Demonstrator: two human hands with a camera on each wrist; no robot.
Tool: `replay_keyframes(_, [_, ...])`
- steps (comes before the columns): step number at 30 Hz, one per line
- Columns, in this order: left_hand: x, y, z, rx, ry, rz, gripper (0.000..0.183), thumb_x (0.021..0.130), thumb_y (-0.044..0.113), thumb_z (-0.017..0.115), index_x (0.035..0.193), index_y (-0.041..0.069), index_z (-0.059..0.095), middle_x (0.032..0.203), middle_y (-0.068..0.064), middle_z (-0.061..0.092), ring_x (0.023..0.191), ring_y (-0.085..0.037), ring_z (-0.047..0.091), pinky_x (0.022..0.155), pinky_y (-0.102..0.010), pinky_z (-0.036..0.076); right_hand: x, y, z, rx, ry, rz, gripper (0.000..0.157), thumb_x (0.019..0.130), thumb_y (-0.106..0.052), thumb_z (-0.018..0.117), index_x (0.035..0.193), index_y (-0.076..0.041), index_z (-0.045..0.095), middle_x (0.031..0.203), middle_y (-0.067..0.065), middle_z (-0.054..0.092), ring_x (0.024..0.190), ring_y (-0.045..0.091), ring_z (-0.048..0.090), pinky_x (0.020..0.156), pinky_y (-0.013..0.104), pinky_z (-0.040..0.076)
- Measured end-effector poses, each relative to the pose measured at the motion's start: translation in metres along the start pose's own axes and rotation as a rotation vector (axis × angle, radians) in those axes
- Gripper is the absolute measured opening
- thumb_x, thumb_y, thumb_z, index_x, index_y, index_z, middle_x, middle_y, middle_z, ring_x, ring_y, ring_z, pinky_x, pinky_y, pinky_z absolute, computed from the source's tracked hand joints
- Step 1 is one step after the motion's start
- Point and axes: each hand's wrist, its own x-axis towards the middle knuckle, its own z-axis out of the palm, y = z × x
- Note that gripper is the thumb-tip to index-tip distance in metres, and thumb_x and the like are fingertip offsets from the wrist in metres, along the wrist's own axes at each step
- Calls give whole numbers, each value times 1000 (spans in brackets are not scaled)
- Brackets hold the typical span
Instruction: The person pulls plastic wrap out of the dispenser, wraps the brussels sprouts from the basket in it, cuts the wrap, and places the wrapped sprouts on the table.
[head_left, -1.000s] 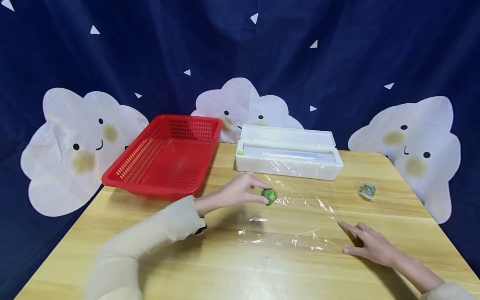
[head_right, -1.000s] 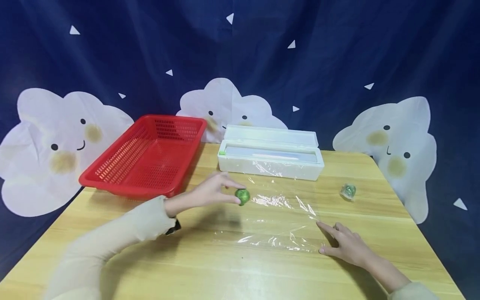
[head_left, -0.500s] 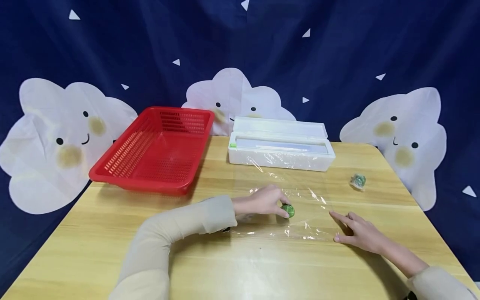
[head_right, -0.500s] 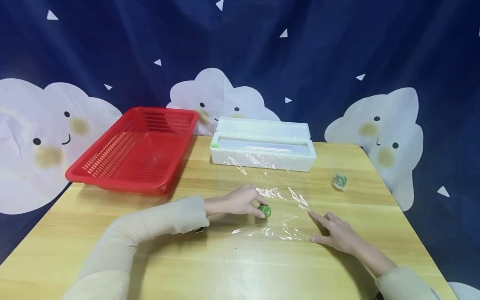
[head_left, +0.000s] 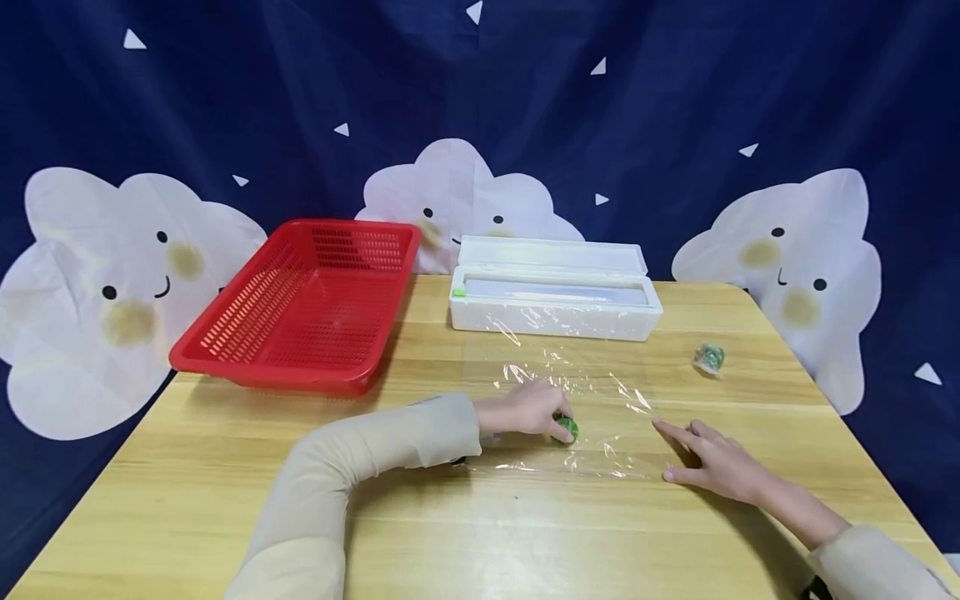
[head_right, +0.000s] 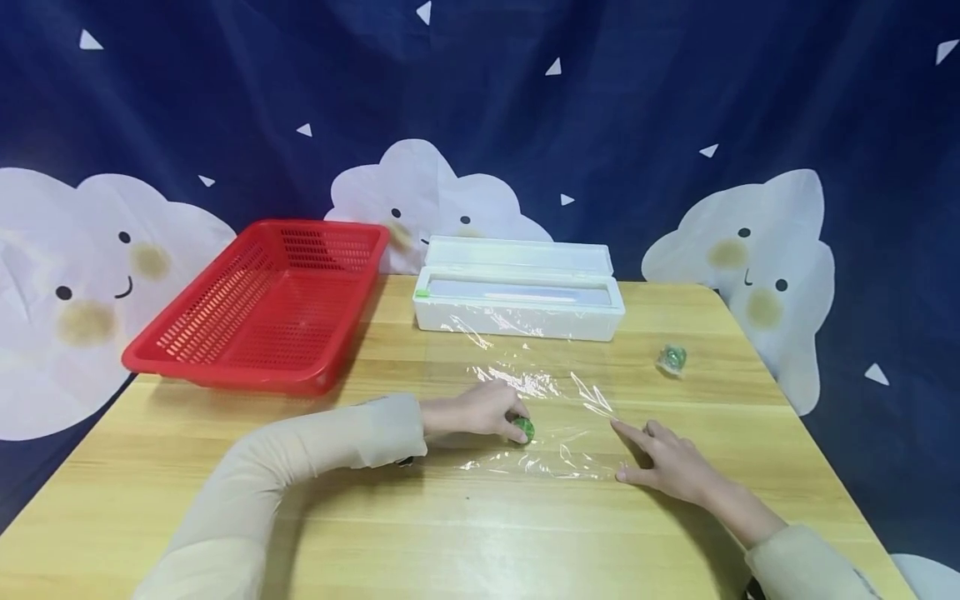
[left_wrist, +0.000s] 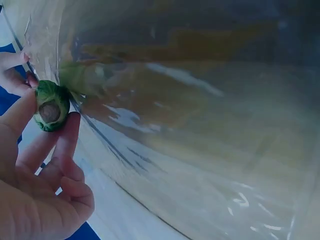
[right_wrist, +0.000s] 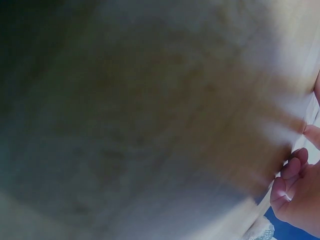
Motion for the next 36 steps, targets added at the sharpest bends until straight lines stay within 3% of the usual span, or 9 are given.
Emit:
replay_keyframes(3, [-3,-5,1,-13,21,15,25,77,36,70,89,14,71,59,10,52,49,-1,33,46,-12,26,2,-1,-1,11,-1,-5,66,78,-39,68,131,-6,47,72,-6,30,58,4,21,50,18,17])
replay_keyframes(8, [-13,-11,-6,-109,112,-27,39,75,35,71,104,8,67,86,2,68,53,-1,41,51,-12,35,1,1,-1,1,3,-12,66,77,-39,69,131,-7,47,72,-7,30,58,3,21,50,18,17])
replay_keyframes(10, [-22,-15,-12,-123,170,-42,39,76,31,71,107,9,66,95,1,69,61,-2,51,62,-14,42,0,2,0,-4,0,-14,67,77,-39,69,131,-7,47,72,-7,30,58,3,21,50,18,18])
replay_keyframes(13, [-43,-21,-20,-99,210,-14,14,79,22,69,88,11,70,84,5,68,78,-7,57,86,-25,43,1,3,0,-5,2,-21,67,77,-40,69,131,-7,47,72,-7,30,58,3,21,50,18,19])
replay_keyframes(17, [-80,-33,-20,-42,107,73,5,78,18,70,77,13,69,73,8,65,72,-6,56,83,-24,44,3,3,-1,10,-5,-29,68,77,-40,69,133,-8,45,72,-6,31,58,4,20,50,18,18])
replay_keyframes(20, [-106,-41,-12,32,-12,159,13,77,21,71,86,12,72,82,4,64,76,-4,54,75,-18,44,3,3,-2,31,3,-45,69,77,-38,70,133,-8,45,71,-6,31,58,3,20,50,18,18])
replay_keyframes(22, [-119,-44,-7,77,-55,213,17,77,24,71,89,12,72,93,-1,63,85,-8,55,80,-19,44,2,3,-2,44,11,-60,69,76,-36,70,134,-8,44,71,-6,30,59,2,20,50,18,18])
replay_keyframes(30, [-154,-42,5,319,-67,258,36,81,28,67,114,15,64,129,-11,53,111,-17,55,85,-29,47,1,13,2,258,67,-178,66,74,-18,74,132,-4,46,72,-6,31,64,0,25,50,18,23])
replay_keyframes(36, [-159,-38,10,433,12,279,34,82,31,65,114,18,63,129,-9,53,110,-17,55,78,-33,49,-4,26,3,460,50,-211,73,74,-3,71,137,0,35,75,1,38,64,10,34,51,22,31])
